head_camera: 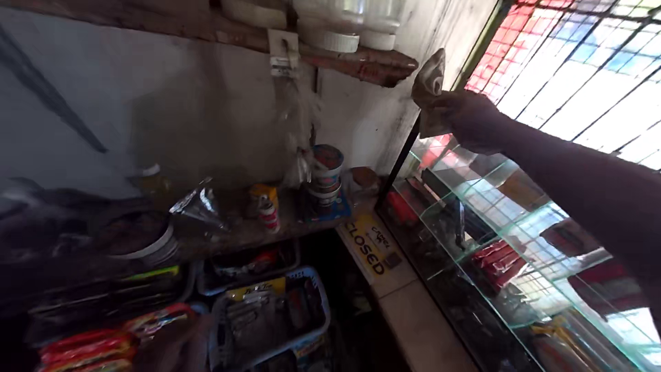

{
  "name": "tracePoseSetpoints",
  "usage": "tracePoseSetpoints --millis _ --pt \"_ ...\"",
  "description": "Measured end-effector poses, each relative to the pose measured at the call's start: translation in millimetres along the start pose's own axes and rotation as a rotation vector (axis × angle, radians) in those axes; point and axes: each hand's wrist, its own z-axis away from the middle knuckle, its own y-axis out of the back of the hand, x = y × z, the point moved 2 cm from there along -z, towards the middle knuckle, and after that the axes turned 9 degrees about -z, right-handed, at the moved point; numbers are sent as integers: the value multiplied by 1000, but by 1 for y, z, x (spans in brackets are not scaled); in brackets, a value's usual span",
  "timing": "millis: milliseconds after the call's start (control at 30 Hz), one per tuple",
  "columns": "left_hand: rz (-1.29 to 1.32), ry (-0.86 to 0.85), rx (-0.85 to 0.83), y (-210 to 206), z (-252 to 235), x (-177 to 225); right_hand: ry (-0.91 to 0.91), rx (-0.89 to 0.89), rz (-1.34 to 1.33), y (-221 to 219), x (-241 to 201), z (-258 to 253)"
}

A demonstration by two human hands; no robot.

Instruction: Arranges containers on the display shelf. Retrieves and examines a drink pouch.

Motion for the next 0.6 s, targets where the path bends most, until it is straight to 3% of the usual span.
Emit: tracePoseSetpoints --millis 100,200,233,367,433,500,600 --pt "145 -65 -187 -70 -26 32 -58 23 -85 -9 -29 27" --pt "174 125 -577 -131 -68 56 112 -34 -26 -42 -60 73" --pt "169 189 -612 -150 -84 61 161 -5 20 -57 -71 92" --pt "117 286 -309 -213 -142 69 -37 168 -61 -98 -116 173" --pt "-21 378 -317 -233 -165 65 -201 189 -166 -111 -130 216" --pt "-40 436 -356 -257 -177 50 -355 101 -274 -117 -138 256" --pt "-50 413 -390 -281 -188 35 -398 126 -387 -122 -140 311"
